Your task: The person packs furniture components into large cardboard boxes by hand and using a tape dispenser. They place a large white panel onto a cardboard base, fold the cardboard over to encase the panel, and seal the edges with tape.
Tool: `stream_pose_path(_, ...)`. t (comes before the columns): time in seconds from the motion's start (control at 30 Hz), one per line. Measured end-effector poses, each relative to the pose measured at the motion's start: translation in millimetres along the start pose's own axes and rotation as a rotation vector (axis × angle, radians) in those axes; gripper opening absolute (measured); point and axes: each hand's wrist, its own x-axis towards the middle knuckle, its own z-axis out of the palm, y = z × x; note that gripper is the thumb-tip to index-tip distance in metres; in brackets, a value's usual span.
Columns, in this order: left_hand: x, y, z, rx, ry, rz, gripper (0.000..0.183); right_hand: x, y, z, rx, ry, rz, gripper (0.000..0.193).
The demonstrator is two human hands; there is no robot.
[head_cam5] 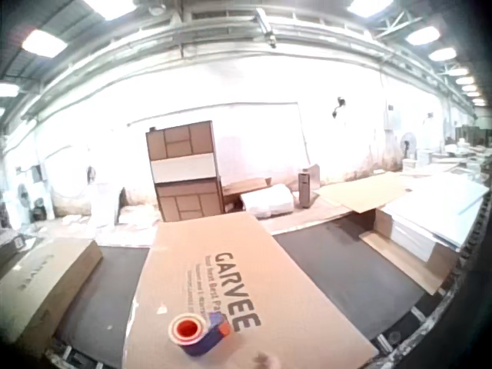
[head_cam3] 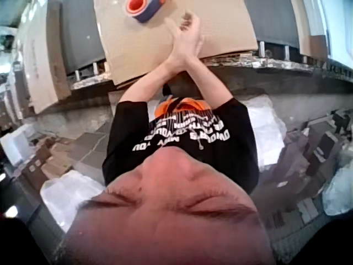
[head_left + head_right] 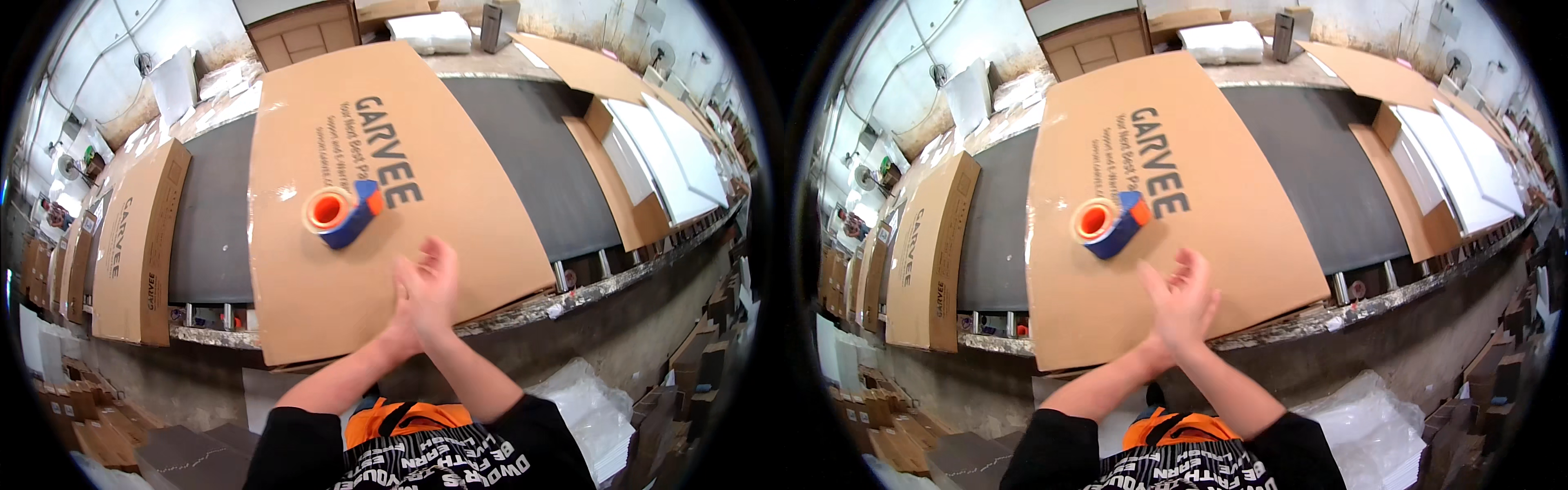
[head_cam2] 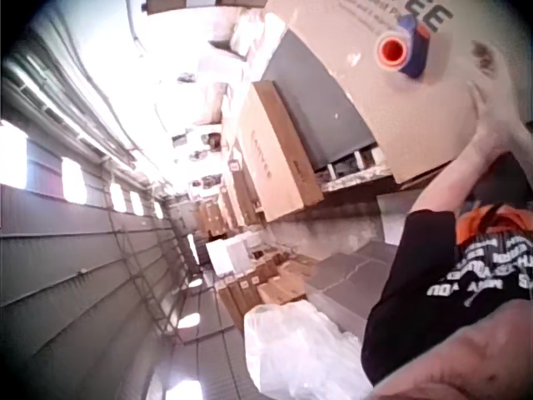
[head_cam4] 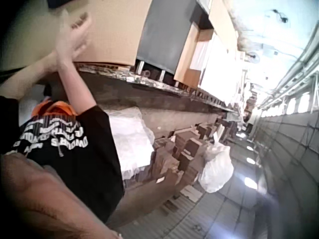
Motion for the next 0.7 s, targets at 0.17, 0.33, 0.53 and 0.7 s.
stream_pose_path(0.17,2,5,26,0.521,0.067,0.241,0.056,92,11,139,-0.814,0.337,0.383,0.08)
stream_pose_path(0.33,-2,-7,13,0.044,0.053,0.256,0.061,104,12,79,-0.199,0.006,0.337,0.033)
stream_pose_path(0.53,17,17,-9,0.424,-0.159,0.162,0.082,44,-94,-138,0.195,-0.088,0.111,0.07)
stream_pose_path(0.7,45,51,10,0.439,-0.197,0.114,0.089,89,-142,-187,-1.129,-0.019,-0.316,0.059)
